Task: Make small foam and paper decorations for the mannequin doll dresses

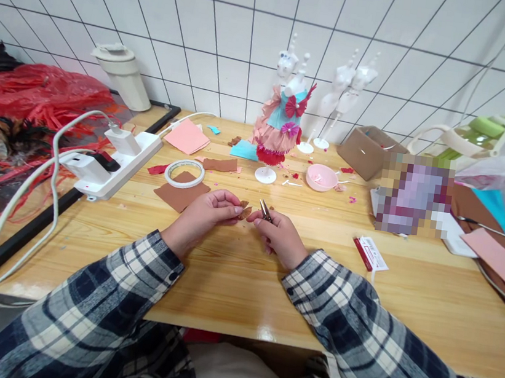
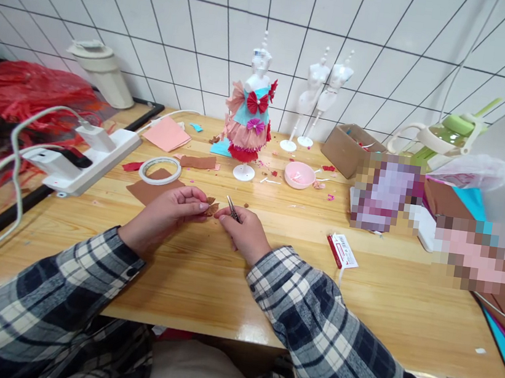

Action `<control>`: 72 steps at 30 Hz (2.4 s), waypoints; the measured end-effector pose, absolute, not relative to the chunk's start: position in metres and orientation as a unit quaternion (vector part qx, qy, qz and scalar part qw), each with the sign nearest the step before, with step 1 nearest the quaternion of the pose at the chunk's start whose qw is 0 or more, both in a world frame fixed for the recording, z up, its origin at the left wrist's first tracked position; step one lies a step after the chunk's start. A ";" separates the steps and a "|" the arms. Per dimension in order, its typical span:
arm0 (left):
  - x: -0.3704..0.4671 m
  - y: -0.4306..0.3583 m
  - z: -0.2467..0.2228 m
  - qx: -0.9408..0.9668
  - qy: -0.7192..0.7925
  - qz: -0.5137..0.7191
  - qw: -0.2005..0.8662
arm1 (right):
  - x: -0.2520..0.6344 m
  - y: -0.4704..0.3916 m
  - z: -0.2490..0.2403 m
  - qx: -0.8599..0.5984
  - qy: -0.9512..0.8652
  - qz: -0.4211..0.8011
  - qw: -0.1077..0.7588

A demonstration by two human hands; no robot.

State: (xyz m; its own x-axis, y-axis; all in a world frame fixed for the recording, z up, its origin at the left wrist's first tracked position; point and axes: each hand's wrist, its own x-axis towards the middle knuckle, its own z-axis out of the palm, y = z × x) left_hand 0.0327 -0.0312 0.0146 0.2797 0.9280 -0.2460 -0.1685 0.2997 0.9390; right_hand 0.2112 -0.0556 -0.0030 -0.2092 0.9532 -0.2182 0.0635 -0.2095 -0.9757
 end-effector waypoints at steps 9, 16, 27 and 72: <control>0.033 -0.032 0.014 0.459 0.430 0.381 0.678 | 0.212 -0.052 -0.014 -0.526 -0.549 0.523 0.386; 0.032 -0.032 0.012 0.463 0.430 0.346 0.693 | 0.211 -0.052 -0.014 -0.522 -0.548 0.529 0.384; 0.029 -0.029 0.010 0.489 0.435 0.339 0.676 | 0.211 -0.053 -0.012 -0.519 -0.522 0.554 0.388; 0.029 -0.029 0.018 0.355 0.440 0.423 0.709 | 0.211 -0.059 -0.005 -0.516 -0.617 0.502 0.318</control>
